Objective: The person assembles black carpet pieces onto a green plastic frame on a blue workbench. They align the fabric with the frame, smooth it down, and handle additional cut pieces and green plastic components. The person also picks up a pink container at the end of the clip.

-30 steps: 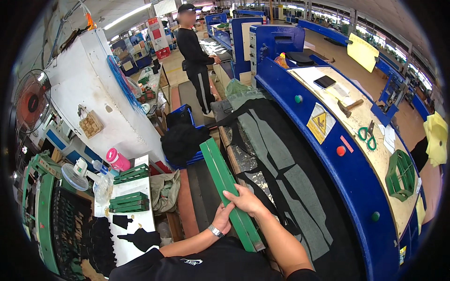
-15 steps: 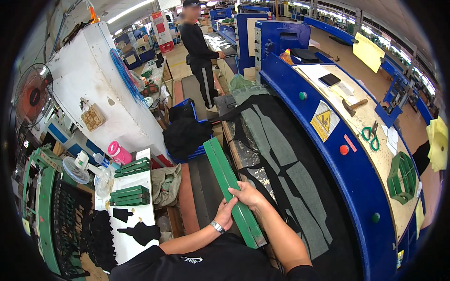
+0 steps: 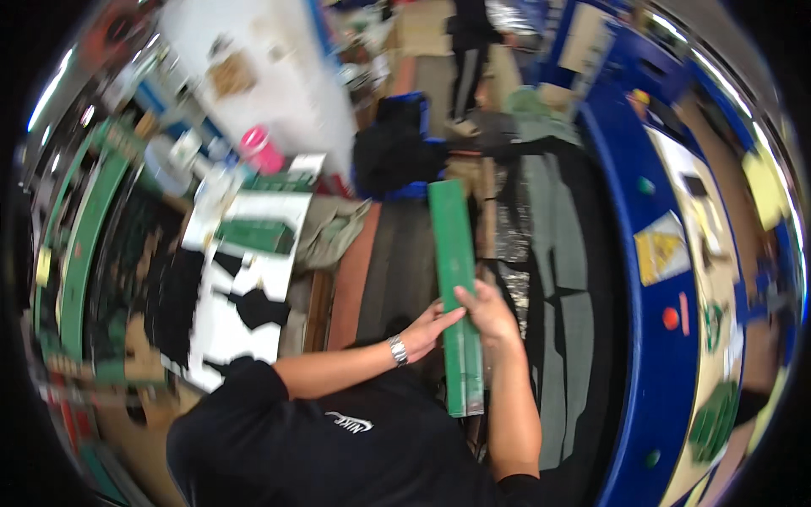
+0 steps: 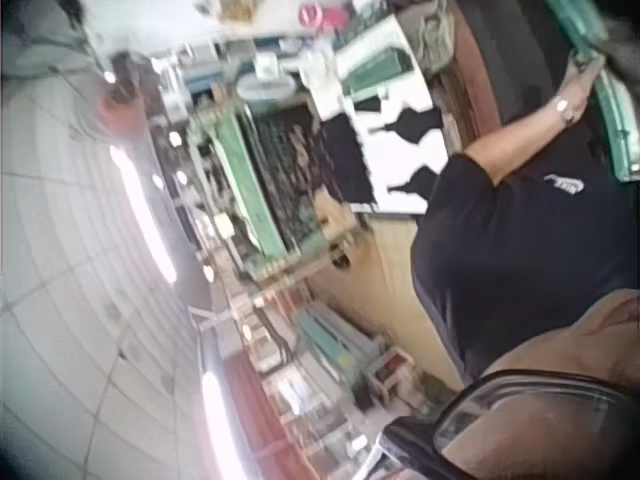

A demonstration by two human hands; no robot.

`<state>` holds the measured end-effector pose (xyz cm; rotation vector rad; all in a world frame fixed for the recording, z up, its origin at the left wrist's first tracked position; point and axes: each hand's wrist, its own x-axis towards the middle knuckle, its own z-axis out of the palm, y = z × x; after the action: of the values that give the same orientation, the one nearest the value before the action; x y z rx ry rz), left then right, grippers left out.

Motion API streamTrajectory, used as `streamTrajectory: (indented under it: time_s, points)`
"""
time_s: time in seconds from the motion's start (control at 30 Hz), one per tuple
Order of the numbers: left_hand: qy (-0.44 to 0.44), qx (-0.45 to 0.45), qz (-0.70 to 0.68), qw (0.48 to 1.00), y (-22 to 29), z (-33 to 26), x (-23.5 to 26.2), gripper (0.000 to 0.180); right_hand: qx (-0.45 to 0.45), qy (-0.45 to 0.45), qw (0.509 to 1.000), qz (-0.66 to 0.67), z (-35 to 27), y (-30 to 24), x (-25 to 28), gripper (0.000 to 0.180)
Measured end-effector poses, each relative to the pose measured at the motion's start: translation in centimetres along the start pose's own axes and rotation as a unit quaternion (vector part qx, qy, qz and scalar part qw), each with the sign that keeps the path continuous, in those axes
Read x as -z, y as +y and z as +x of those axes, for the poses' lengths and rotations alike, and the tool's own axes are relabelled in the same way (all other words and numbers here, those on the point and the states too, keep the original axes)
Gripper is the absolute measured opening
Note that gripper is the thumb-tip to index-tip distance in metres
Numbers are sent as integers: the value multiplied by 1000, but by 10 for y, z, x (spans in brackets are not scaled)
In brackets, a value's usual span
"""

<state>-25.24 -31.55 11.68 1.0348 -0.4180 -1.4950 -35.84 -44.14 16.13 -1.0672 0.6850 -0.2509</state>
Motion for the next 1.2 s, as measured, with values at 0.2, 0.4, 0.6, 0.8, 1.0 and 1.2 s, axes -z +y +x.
streamTrajectory:
  time_s: [0.2,0.4,0.6,0.8,1.0,1.2]
  points:
    - [-55,110,4,992,34,-4,37,92,-41,-1,999,-17,28,-15,-11,18]
    - [-56,89,33,994,78,26,113,97,-78,-32,994,-66,97,-40,-51,17]
    - [20,24,-1,1000,135,15,185,104,-111,-91,983,-114,174,-73,-127,21]
    - [235,-47,-12,971,159,-5,247,85,-154,-172,960,-156,272,-74,-199,22]
    - [302,-50,-82,948,175,-18,296,76,-216,-277,919,-180,378,-55,-279,22]
    - [359,-51,-124,924,190,-9,344,90,-274,-370,865,-198,494,-6,-374,26]
